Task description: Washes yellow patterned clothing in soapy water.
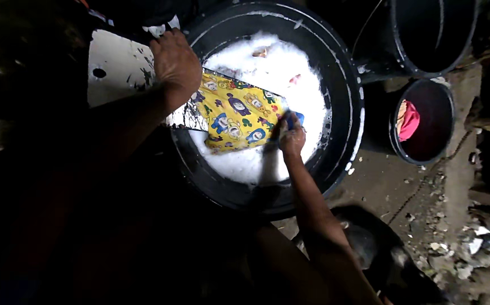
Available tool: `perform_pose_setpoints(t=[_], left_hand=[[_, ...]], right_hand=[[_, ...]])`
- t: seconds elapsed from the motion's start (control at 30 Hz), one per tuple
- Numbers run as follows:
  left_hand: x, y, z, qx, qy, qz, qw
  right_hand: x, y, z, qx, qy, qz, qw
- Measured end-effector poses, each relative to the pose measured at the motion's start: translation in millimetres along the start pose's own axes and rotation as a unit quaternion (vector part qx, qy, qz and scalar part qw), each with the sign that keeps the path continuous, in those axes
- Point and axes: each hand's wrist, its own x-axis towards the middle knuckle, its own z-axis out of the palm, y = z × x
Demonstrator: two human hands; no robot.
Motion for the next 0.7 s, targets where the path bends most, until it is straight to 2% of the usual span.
perform_pose_setpoints(t=[0.07, 0.13, 0.2, 0.27, 0.4, 0.43, 0.5, 0.57, 0.63, 0.7], left_hand=[[1.4, 1.1, 0.5, -0.003, 0.007, -0.012, 1.0], [-0.8, -1.6, -0.4, -0.011, -0.005, -0.018, 1.0], [-0.6, 0.0, -1.6, -0.007, -0.002, -0.015, 1.0], [0.5, 0.5, -1.6, -0.007, 0.004, -0.009, 1.0], [-0.6, -1.3, -0.1, -0.006, -0.001, -0.01, 1.0], [0.4, 0.2, -0.2, -0.004, -0.002, -0.013, 1.0], [1.0, 1.8, -0.2, -0.007, -0.002, -0.016, 1.0], [1.7, -0.6, -2.5, -0.014, -0.005, -0.013, 1.0], [-1.9, -1.7, -2.2, -0.017, -0.011, -0.013, 1.0], [-2.4, 0.4, -5.2, -0.018, -0.009, -0.011, 1.0]], right_hand=[[-29.2, -53.4, 9.6, 0.032, 0.025, -0.131, 0.991], [-71.8, -102.4, 27.3, 0.093, 0.009, -0.269, 0.959], [-89.1, -113.8, 37.5, 0.122, -0.027, -0.315, 0.941], [-75.3, -81.1, 34.2, 0.105, -0.027, -0.258, 0.96], [-28.5, 27.6, 7.3, 0.009, -0.006, -0.054, 0.998], [-15.9, 41.7, 3.0, -0.002, 0.007, -0.006, 1.0], [-5.1, 31.1, -1.2, 0.009, 0.027, 0.037, 0.999], [-24.6, -20.1, 8.4, 0.034, 0.037, -0.067, 0.996], [-65.3, -80.1, 21.4, 0.071, -0.006, -0.203, 0.977], [-84.2, -107.6, 35.4, 0.119, -0.032, -0.302, 0.945]])
